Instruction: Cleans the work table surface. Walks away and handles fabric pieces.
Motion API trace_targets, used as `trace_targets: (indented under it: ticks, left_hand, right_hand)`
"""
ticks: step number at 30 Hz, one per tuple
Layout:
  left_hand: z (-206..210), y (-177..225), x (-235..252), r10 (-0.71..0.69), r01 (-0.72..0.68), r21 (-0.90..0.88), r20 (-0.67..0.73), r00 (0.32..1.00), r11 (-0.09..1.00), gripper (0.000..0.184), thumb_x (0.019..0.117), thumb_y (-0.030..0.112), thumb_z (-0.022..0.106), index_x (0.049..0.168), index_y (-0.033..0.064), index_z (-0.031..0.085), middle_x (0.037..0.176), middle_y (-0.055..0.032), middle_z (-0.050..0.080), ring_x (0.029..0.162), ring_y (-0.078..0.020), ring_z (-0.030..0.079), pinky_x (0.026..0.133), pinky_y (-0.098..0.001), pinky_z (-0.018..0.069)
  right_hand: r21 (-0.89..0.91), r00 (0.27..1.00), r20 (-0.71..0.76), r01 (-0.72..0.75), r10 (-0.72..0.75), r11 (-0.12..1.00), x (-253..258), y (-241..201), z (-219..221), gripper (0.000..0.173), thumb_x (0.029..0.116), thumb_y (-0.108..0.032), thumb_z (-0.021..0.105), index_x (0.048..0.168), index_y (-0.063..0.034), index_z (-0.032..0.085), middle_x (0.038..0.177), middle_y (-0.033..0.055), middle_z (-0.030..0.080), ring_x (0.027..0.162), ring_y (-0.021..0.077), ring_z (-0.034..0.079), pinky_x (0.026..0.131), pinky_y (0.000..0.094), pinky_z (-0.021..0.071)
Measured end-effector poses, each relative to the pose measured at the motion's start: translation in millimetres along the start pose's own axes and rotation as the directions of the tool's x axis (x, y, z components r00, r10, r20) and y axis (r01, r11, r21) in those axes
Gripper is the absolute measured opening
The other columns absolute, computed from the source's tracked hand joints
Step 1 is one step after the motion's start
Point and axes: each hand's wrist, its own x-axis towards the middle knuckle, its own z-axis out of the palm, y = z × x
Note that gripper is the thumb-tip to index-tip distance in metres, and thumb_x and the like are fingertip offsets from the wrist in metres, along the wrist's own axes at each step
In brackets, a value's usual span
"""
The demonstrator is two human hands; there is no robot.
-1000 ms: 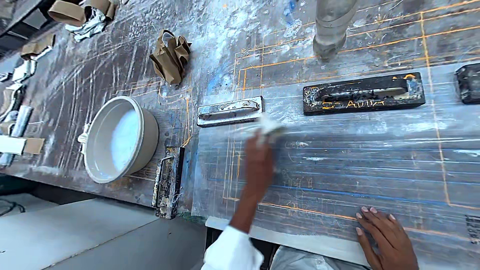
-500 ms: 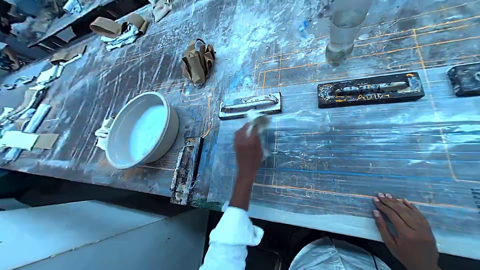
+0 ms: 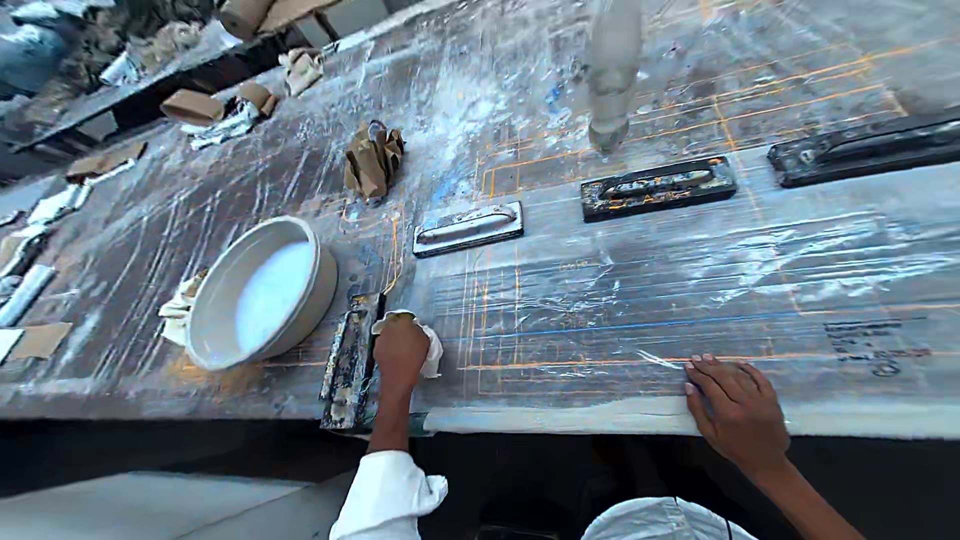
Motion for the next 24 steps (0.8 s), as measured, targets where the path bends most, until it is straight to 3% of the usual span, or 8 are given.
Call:
trace_targets:
  ticks: [4,7,11,16,17,20,22,24]
  left_hand:
    - [-41.0,85.4,-12.5,0.305,-0.273,-0.445,0.001,0.952,0.853,0.038,0.1101,0.027,0.046,0.124,-0.0018,0.067,0.114,-0.0276,0.068,0.110,-0.0414,0.064,0.098,-0.0642,0.0460]
    - [-34.0,136.3,-0.9,0.388,-0.400,-0.287,-0.099,0.916,0.870,0.048,0.1034,0.049,0.055,0.128,0.0106,0.070,0.124,-0.0239,0.068,0.119,-0.0455,0.062,0.100,-0.0726,0.0423]
    - [73.5,178.5,-20.4,0.450,-0.459,-0.224,-0.093,0.888,0.860,0.072,0.1008,0.059,0.050,0.154,0.0112,0.047,0.162,-0.0281,0.031,0.150,-0.0499,0.027,0.118,-0.0695,0.0241]
    - [113.0,158.6,-88.8,0.902,-0.902,-0.194,-0.128,0.413,0.385,0.035,0.0983,0.024,0.060,0.130,0.0135,0.071,0.154,-0.0108,0.051,0.147,-0.0331,0.042,0.120,-0.0535,0.0361]
    - [107.1,131.6,-74.5,0.884,-0.888,-0.159,-0.124,0.451,0.431,0.032,0.0958,0.018,0.065,0.126,0.0093,0.072,0.151,-0.0136,0.055,0.143,-0.0347,0.048,0.118,-0.0540,0.0393]
    - [79.5,54.0,-36.2,0.366,-0.383,-0.063,-0.185,0.912,0.922,0.038,0.1039,0.011,0.055,0.138,-0.0044,0.059,0.149,-0.0288,0.050,0.136,-0.0474,0.051,0.112,-0.0626,0.0407]
    - [72.5,54.4,-21.8,-0.035,0.008,-0.115,-0.231,0.972,0.993,0.042,0.1082,0.022,0.046,0.143,0.0011,0.056,0.153,-0.0305,0.043,0.136,-0.0519,0.047,0.108,-0.0683,0.0395]
    - [82.2,107.5,-63.7,0.035,-0.067,-0.140,-0.219,0.975,0.988,0.044,0.1086,0.022,0.045,0.144,-0.0034,0.052,0.153,-0.0330,0.042,0.135,-0.0516,0.048,0.107,-0.0665,0.0412]
  right_hand:
    - [0.067,1.000,-0.007,-0.006,0.007,0.998,-1.1,-2.2,-5.5,0.041,0.1035,-0.035,0.047,0.113,-0.0094,0.077,0.123,0.0078,0.073,0.122,0.0270,0.065,0.111,0.0559,0.0400]
    - [0.086,1.000,-0.003,-0.022,0.023,0.996,-0.5,8.9,-20.6,0.039,0.1025,-0.037,0.050,0.114,-0.0112,0.076,0.124,0.0069,0.072,0.121,0.0248,0.065,0.113,0.0564,0.0383]
    - [0.060,0.999,-0.008,-0.036,0.037,0.998,-31.4,35.5,-26.0,0.043,0.1032,-0.040,0.047,0.122,-0.0121,0.074,0.127,0.0072,0.070,0.127,0.0265,0.061,0.114,0.0531,0.0364]
    - [-0.042,0.974,-0.224,0.024,-0.033,0.999,-40.9,41.9,-6.0,0.043,0.1031,-0.033,0.040,0.109,-0.0131,0.077,0.113,0.0045,0.076,0.117,0.0222,0.066,0.109,0.0414,0.0402]
    - [-0.056,0.970,-0.241,0.025,-0.038,0.998,-39.0,42.1,-3.9,0.043,0.1032,-0.032,0.039,0.109,-0.0133,0.077,0.113,0.0040,0.076,0.117,0.0213,0.066,0.109,0.0407,0.0402]
    - [-0.066,0.964,-0.262,0.023,-0.040,0.998,-42.1,39.4,-2.0,0.043,0.1028,-0.032,0.038,0.108,-0.0137,0.077,0.112,0.0031,0.076,0.115,0.0203,0.067,0.108,0.0405,0.0407]
    - [-0.081,0.960,-0.279,0.013,-0.035,0.997,-40.0,38.4,0.2,0.043,0.1022,-0.031,0.037,0.107,-0.0141,0.077,0.110,0.0021,0.077,0.113,0.0199,0.068,0.107,0.0403,0.0419]
    - [-0.085,0.956,-0.292,0.003,-0.028,0.996,-40.2,38.1,0.8,0.043,0.1022,-0.031,0.037,0.107,-0.0147,0.077,0.109,0.0011,0.077,0.112,0.0188,0.068,0.107,0.0385,0.0419]
